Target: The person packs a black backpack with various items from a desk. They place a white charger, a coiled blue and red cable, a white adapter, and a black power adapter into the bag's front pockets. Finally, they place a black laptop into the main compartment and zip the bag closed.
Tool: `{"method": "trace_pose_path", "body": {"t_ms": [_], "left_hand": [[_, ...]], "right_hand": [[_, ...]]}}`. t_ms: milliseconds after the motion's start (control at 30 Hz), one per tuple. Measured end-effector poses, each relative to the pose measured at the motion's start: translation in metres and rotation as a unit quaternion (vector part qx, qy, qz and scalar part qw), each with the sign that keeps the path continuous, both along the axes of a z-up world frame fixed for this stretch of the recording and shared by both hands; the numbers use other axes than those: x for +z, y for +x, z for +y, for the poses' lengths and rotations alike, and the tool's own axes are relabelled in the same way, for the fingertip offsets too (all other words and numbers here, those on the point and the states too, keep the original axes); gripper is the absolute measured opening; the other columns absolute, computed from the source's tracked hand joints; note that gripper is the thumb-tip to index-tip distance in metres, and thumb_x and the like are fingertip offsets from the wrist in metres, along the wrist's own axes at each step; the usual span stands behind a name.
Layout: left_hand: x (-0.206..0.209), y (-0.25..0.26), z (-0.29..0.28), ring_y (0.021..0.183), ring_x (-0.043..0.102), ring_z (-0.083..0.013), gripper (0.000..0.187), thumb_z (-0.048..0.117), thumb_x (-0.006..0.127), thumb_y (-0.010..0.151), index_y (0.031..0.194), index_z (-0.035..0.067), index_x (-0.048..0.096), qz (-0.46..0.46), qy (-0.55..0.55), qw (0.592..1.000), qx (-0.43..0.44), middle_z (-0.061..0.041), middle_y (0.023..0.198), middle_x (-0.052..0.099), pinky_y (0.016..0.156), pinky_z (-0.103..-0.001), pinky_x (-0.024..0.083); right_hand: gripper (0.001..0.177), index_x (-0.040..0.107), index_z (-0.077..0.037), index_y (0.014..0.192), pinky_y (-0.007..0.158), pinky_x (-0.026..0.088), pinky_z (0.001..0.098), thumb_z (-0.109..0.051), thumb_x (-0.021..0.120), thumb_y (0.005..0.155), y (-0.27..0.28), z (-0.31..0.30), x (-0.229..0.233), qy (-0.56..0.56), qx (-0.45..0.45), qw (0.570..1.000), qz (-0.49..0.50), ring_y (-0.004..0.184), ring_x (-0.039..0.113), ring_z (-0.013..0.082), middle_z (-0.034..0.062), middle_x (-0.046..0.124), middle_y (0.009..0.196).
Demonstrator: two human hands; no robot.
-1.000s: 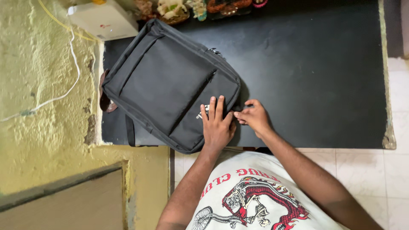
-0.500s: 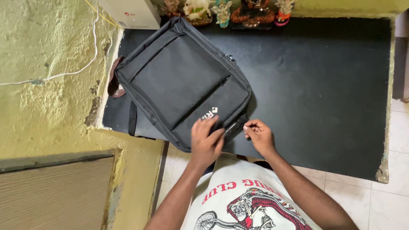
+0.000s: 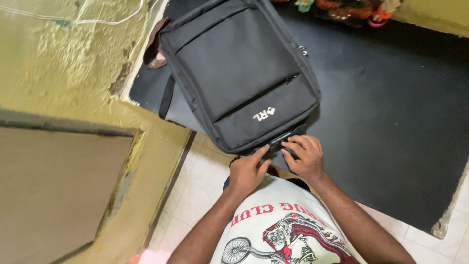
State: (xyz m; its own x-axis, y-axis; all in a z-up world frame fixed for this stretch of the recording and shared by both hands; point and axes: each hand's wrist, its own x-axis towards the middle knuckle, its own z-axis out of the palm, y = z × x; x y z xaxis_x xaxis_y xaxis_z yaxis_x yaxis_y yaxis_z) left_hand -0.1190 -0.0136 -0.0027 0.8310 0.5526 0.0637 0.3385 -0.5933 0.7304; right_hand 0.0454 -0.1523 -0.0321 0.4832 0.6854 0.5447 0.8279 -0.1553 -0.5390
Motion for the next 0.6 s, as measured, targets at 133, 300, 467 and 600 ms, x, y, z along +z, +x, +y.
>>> {"method": "trace_pose_path", "body": {"t_ms": [133,300,467,600], "left_hand": [[-0.018,0.016,-0.003,0.065,0.07,-0.0317,0.033,0.032,0.077,0.088,0.116,0.015,0.073,-0.008,0.093,0.995,0.047,-0.012,0.075,0.072,0.059,-0.044,0.054],[-0.026,0.022,-0.004,0.062,0.069,-0.0329,0.024,0.03,0.074,0.09,0.101,0.009,0.072,-0.01,0.119,0.992,0.05,-0.012,0.071,0.071,0.058,-0.045,0.053],[-0.031,0.029,-0.002,0.058,0.067,-0.0342,0.022,0.028,0.072,0.089,0.083,0.008,0.069,0.03,0.115,0.992,0.043,-0.014,0.064,0.068,0.057,-0.047,0.052],[-0.031,0.036,-0.001,0.057,0.067,-0.0349,0.022,0.026,0.072,0.087,0.079,0.007,0.067,0.055,0.12,0.989,0.061,-0.013,0.063,0.068,0.056,-0.048,0.052]], "right_hand": [[0.033,0.077,-0.018,0.107,0.099,0.043,0.0477,-0.022,0.085,0.075,0.01,0.023,0.023,-0.019,0.066,0.985,-0.157,0.111,0.058,0.0282,0.0023,0.066,0.113],[0.03,0.077,-0.022,0.107,0.093,0.045,0.0459,-0.027,0.085,0.078,0.023,0.029,0.022,-0.012,0.102,0.978,-0.181,0.102,0.057,0.0232,-0.0007,0.062,0.105],[0.027,0.077,-0.021,0.106,0.088,0.045,0.0424,-0.026,0.084,0.081,0.033,0.031,0.017,-0.015,0.128,0.973,-0.19,0.096,0.057,0.0208,-0.0029,0.063,0.102],[0.025,0.077,-0.019,0.104,0.086,0.046,0.0414,-0.026,0.083,0.082,0.039,0.03,0.015,-0.028,0.145,0.969,-0.2,0.094,0.057,0.0197,-0.0034,0.064,0.101]]}}
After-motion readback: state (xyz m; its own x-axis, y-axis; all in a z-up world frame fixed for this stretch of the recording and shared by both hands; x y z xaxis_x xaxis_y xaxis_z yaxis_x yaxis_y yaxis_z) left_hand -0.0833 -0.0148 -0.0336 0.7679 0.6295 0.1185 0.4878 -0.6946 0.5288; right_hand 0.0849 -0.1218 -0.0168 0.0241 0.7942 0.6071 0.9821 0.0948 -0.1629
